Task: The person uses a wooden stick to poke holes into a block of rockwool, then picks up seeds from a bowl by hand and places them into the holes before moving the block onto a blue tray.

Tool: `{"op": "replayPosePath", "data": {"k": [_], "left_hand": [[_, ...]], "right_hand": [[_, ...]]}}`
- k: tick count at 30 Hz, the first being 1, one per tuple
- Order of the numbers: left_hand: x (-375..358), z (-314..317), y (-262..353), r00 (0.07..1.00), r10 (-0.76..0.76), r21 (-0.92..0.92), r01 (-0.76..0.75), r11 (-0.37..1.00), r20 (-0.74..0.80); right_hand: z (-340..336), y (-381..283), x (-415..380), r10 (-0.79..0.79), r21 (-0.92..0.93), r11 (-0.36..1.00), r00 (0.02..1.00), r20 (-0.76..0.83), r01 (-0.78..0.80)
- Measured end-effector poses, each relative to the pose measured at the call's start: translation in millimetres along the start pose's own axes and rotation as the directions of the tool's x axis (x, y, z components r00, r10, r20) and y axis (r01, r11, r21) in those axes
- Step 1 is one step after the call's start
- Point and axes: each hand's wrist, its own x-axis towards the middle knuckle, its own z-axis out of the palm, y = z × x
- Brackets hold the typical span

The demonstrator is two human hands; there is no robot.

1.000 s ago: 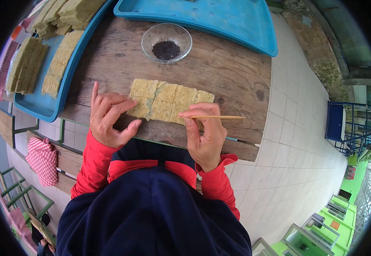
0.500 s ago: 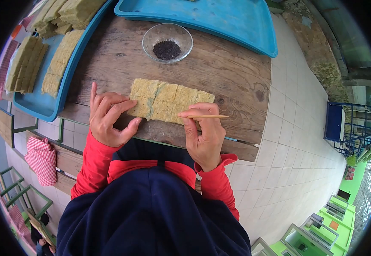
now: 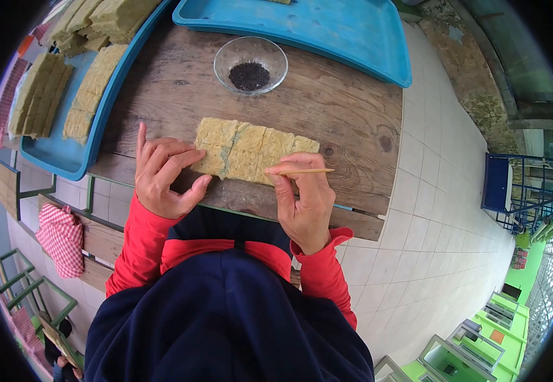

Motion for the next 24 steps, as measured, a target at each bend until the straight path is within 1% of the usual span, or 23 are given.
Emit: {"op": "replayPosePath", "data": {"k": [2, 4, 5, 7, 11, 13, 14, 16, 17, 19, 22, 24], "left_hand": [[-0.5, 0.2, -0.5, 1.0, 0.003, -0.001, -0.003, 1.0, -0.004], [-0.4, 0.6, -0.8, 1.0, 0.006, -0.002, -0.006, 1.0, -0.009], [-0.5, 0.8, -0.8, 1.0, 0.007, -0.003, -0.007, 1.0, -0.012], [-0.4, 0.9, -0.5, 1.0, 0.008, -0.006, -0.008, 1.0, -0.016], [-0.4, -0.7, -0.1, 1.0, 0.007, -0.01, -0.007, 1.0, -0.002], [-0.3, -1.3, 0.2, 1.0, 0.007, -0.016, -0.007, 1.0, 0.006], [-0.3, -1.3, 0.3, 1.0, 0.007, -0.018, -0.007, 1.0, 0.007], [-0.3, -1.7, 0.7, 1.0, 0.005, -0.018, -0.005, 1.0, 0.007], [-0.2, -1.9, 1.0, 1.0, 0.005, -0.018, -0.004, 1.0, 0.009], [0.0, -1.7, 0.8, 1.0, 0.003, -0.016, -0.003, 1.0, 0.01], [-0.8, -1.0, 0.7, 1.0, -0.001, -0.02, 0.002, 1.0, 0.005], [-0.3, -1.5, 1.0, 1.0, -0.001, -0.023, 0.001, 1.0, 0.011]], "right_hand": [[-0.2, 0.8, -0.8, 0.019, 0.016, 1.0, 1.0, 0.01, -0.019], [0.9, 1.4, -1.3, 0.107, 0.296, 0.952, 0.992, -0.066, -0.083], [0.3, -0.7, -0.3, 0.106, 0.295, 0.952, 0.992, -0.066, -0.082], [-1.8, -6.9, 3.0, 0.142, 0.407, 0.909, 0.985, -0.096, -0.091], [-0.2, -9.4, 8.1, 0.085, 0.357, 0.934, 0.988, -0.131, -0.033], [1.7, -9.3, 11.5, -0.004, 0.238, 0.971, 0.99, -0.142, 0.038], [3.2, -10.4, 13.5, -0.006, 0.238, 0.97, 0.99, -0.142, 0.04], [7.3, -13.3, 17.1, 0.018, 0.119, 0.993, 0.996, -0.083, -0.008], [10.4, -12.2, 16.6, 0.017, 0.12, 0.993, 0.996, -0.082, -0.008], [16.3, -7.8, 14.9, 0.106, 0.164, 0.982, 0.993, -0.061, -0.095], [18.6, -8.4, 13.8, 0.119, 0.191, 0.976, 0.99, -0.074, -0.103], [19.4, -8.6, 14.2, 0.108, 0.178, 0.98, 0.991, -0.075, -0.094]]}}
